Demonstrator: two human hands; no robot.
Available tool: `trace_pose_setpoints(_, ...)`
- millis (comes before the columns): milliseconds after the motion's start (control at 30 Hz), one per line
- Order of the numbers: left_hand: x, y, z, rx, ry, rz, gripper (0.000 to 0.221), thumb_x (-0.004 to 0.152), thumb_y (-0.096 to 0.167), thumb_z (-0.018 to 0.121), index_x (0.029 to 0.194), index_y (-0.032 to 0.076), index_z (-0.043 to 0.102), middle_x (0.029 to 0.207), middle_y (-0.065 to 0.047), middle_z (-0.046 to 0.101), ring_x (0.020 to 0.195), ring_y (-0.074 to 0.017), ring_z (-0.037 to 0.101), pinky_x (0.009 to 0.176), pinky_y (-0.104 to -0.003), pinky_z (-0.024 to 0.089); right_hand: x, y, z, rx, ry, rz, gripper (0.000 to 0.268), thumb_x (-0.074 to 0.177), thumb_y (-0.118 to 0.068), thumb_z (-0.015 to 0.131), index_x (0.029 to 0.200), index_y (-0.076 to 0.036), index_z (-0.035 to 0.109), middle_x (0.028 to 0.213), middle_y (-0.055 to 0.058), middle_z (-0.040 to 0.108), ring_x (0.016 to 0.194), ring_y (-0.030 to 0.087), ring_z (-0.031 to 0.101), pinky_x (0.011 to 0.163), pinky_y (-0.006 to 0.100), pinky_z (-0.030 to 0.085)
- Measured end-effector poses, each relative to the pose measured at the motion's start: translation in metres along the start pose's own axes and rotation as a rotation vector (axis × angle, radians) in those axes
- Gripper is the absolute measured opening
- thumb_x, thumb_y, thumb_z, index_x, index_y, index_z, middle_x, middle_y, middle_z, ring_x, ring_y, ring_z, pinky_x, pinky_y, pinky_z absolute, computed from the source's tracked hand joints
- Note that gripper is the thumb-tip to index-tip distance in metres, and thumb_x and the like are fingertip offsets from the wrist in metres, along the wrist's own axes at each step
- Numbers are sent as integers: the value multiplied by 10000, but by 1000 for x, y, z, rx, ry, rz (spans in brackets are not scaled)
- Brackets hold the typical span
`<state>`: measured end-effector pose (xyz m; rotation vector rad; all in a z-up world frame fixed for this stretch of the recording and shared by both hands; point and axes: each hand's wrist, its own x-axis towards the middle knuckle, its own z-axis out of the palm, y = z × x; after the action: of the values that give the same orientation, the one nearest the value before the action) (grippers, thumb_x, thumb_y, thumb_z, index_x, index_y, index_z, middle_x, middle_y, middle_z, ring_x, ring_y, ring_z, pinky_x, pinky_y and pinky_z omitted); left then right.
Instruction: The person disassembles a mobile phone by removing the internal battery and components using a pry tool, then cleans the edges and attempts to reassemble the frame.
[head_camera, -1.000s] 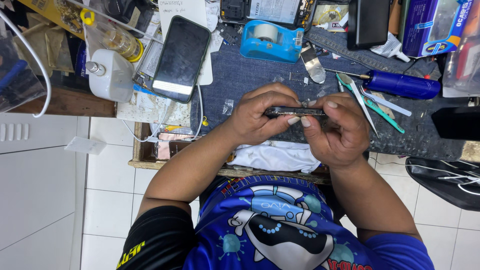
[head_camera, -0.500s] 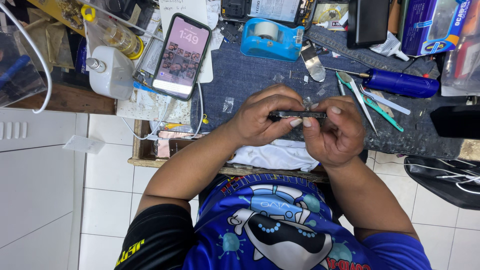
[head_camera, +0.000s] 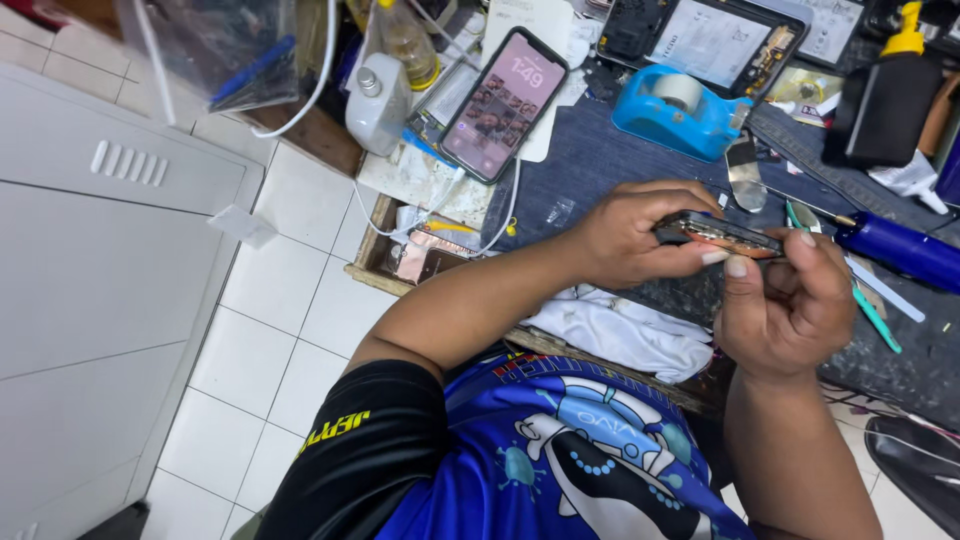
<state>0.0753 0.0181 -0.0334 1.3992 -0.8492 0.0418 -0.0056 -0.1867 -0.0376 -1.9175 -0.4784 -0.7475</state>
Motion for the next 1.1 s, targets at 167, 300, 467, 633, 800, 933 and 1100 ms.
trace_pose_setpoints(167, 1, -4, 5, 41, 61, 49, 271, 897, 127, 801, 1114, 28, 672, 1107, -100, 713, 1018, -211, 735, 921, -333, 600, -2, 2, 7, 97, 0, 36, 404, 1092, 81, 659, 1439, -9, 473, 1321, 189, 585, 1005, 168, 674, 806, 254, 582)
trace_pose_setpoints(300, 3, -2, 2, 25, 25, 2, 255, 892, 126, 815, 1087, 26, 685, 1080, -90, 717, 988, -184, 725, 893, -319, 590, 5, 0, 13, 120, 7, -35, 466, 1082, 98, 647, 1488, -3, 443, 1324, 190, 560, 1082, 190, 661, 890, 280, 592)
trace_pose_setpoints(467, 4, -1, 8, -110, 20, -393, 225, 887, 151, 832, 1039, 24, 727, 951, -103, 750, 838, -163, 696, 764, -302, 590, 12, -3, 9, 245, -20, 13, 466, 1054, 146, 613, 1477, 6, 476, 1296, 162, 562, 1135, 201, 655, 981, 319, 578)
trace_pose_setpoints(633, 18, 14, 2, 160, -58, -233, 459, 832, 314, 877, 1166, 43, 716, 1077, -102, 734, 999, -183, 706, 904, -345, 572, 11, 2, 9, 401, 27, 69, 493, 1058, 143, 612, 1499, -10, 454, 1346, 142, 567, 1204, 188, 625, 1066, 331, 539)
trace_pose_setpoints(800, 6, 53, -57, 1028, 138, -146, 854, 750, 493, 929, 1346, 7, 559, 1305, -191, 589, 1205, -376, 561, 1019, -500, 482, 5, 12, 5, 532, 106, 124, 504, 1079, 130, 607, 1527, -32, 444, 1308, 136, 626, 1211, 176, 641, 1095, 322, 526)
trace_pose_setpoints(933, -7, 67, -95, 1433, 121, -620, 916, 590, 497, 937, 1266, -4, 574, 1309, -222, 551, 1113, -481, 535, 883, -568, 471, -2, 15, 3, 500, 104, 116, 521, 1061, 133, 623, 1527, -26, 451, 1298, 127, 610, 1185, 162, 623, 1072, 312, 522)
trace_pose_setpoints(1100, -19, 38, -135, 1304, 40, -657, 696, 715, 400, 898, 1238, 30, 626, 1272, -235, 561, 1072, -490, 587, 899, -534, 507, -1, 19, 6, 539, 104, 121, 509, 1073, 121, 618, 1526, -32, 444, 1328, 141, 619, 1229, 179, 633, 1114, 316, 507)
